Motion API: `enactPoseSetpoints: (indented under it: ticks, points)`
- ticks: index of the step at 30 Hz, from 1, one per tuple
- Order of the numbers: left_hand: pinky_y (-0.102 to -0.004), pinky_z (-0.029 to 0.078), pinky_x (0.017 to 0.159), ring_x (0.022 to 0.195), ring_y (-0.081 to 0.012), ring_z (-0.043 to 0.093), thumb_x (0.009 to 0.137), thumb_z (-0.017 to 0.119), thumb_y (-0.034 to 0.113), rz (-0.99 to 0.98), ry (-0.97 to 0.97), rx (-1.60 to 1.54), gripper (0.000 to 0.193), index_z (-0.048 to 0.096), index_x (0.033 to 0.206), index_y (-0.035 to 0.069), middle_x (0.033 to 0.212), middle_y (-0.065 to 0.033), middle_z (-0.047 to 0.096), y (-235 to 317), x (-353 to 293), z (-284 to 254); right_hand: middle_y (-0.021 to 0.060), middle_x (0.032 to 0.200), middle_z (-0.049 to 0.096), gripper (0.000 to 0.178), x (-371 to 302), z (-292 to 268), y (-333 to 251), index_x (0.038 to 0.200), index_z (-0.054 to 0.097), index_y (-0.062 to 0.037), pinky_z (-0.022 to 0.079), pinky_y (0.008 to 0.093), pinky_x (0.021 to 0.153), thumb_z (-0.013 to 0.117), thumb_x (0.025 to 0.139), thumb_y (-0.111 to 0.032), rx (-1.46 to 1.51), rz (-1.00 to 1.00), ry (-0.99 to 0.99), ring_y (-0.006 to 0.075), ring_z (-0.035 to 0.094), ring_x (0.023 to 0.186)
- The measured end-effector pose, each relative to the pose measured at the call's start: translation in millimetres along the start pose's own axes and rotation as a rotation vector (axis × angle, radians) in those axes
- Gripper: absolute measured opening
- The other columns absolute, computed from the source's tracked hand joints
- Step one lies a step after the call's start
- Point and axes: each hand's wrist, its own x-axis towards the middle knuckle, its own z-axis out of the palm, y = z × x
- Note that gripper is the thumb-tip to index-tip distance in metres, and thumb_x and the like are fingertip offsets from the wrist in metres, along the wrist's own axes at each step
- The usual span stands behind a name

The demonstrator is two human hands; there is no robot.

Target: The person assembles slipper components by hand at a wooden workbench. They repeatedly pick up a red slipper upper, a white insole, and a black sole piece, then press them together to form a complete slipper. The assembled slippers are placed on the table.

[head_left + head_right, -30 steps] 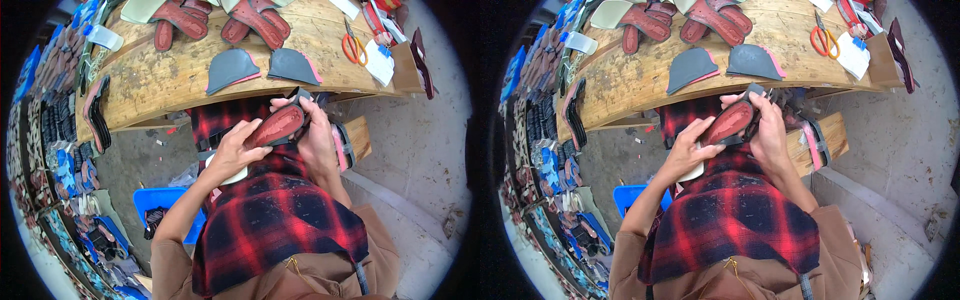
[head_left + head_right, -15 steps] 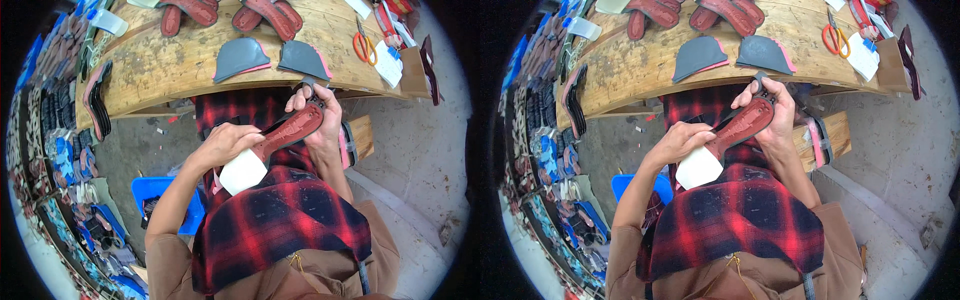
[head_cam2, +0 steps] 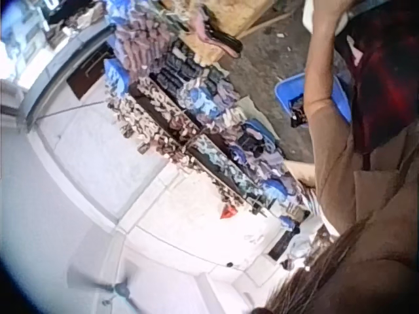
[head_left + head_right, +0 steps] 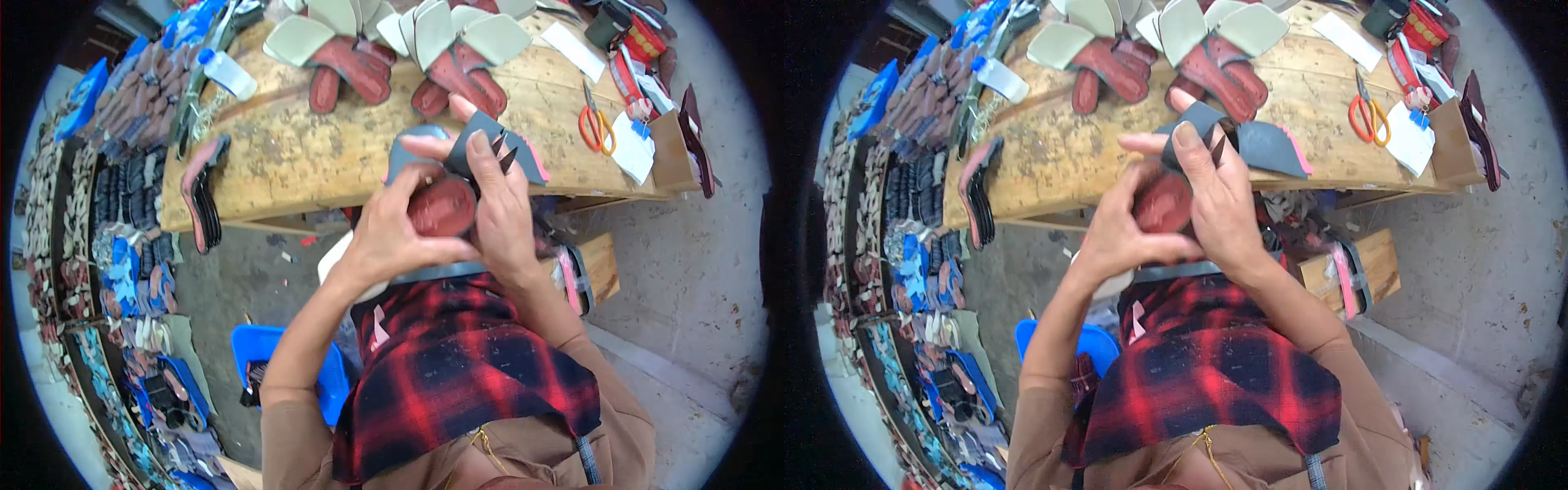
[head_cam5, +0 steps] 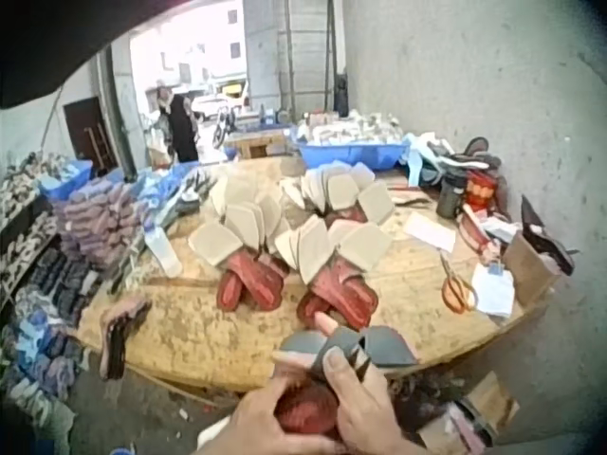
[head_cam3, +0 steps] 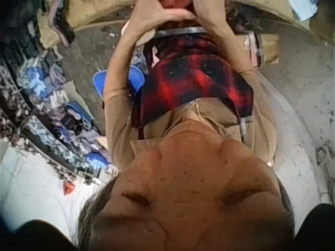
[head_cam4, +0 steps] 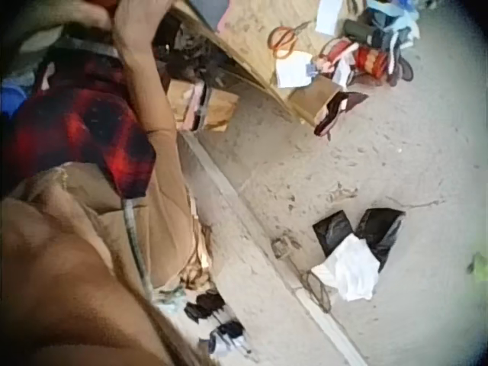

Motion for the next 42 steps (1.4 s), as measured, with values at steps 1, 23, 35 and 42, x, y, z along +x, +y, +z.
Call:
enactPoseSetpoints:
  ticks: [1, 23, 35, 42]
  points:
    - [-0.0374, 0.045, 0.098, 0.112, -0.0261, 0.059, 0.053, 0.094, 0.034, 0.008, -0.041, -0.156, 0.094, 0.051, 0.129, -0.001, 0.120, -0.0150, 0.061, 0, -9, -2, 0.0110, 0.095, 0.072, 0.042, 4, -4, -10, 0.128, 0.055, 0.0007, 0.047, 0.0233, 0.066, 0.044, 0.103, -0.031, -0.048, 0.032, -0.051, 0.0107, 0.063, 0.076]
    - [-0.0364, 0.054, 0.077, 0.082, -0.0274, 0.068, 0.061, 0.084, 0.017, 0.272, 0.320, 0.083, 0.071, 0.060, 0.127, 0.007, 0.094, -0.0142, 0.068, -25, 28, 25, 0.0148, 0.098, 0.073, 0.013, -52, -58, 17, 0.097, 0.069, 0.0025, 0.050, 0.0245, 0.062, 0.059, 0.092, -0.003, -0.097, -0.155, 0.046, 0.0152, 0.068, 0.089]
    - [-0.0231, 0.052, 0.070, 0.080, -0.0062, 0.063, 0.094, 0.062, 0.011, -0.328, 0.215, -1.046, 0.031, 0.054, 0.124, 0.005, 0.096, -0.0024, 0.065, -2, 77, 38, -0.0030, 0.082, 0.070, 0.021, 30, -57, 6, 0.102, 0.070, -0.0005, 0.028, 0.0182, 0.041, 0.056, 0.098, -0.016, -0.188, -0.129, 0.095, -0.0005, 0.040, 0.046]
    - [-0.0232, 0.050, 0.065, 0.070, -0.0082, 0.061, 0.093, 0.062, 0.011, -0.245, 0.436, -0.973, 0.027, 0.056, 0.119, 0.005, 0.086, -0.0017, 0.063, -25, 59, 59, 0.0059, 0.108, 0.072, 0.023, -37, -76, 20, 0.106, 0.070, 0.0012, 0.041, 0.0203, 0.052, 0.052, 0.098, -0.011, -0.222, 0.038, -0.083, 0.0022, 0.050, 0.057]
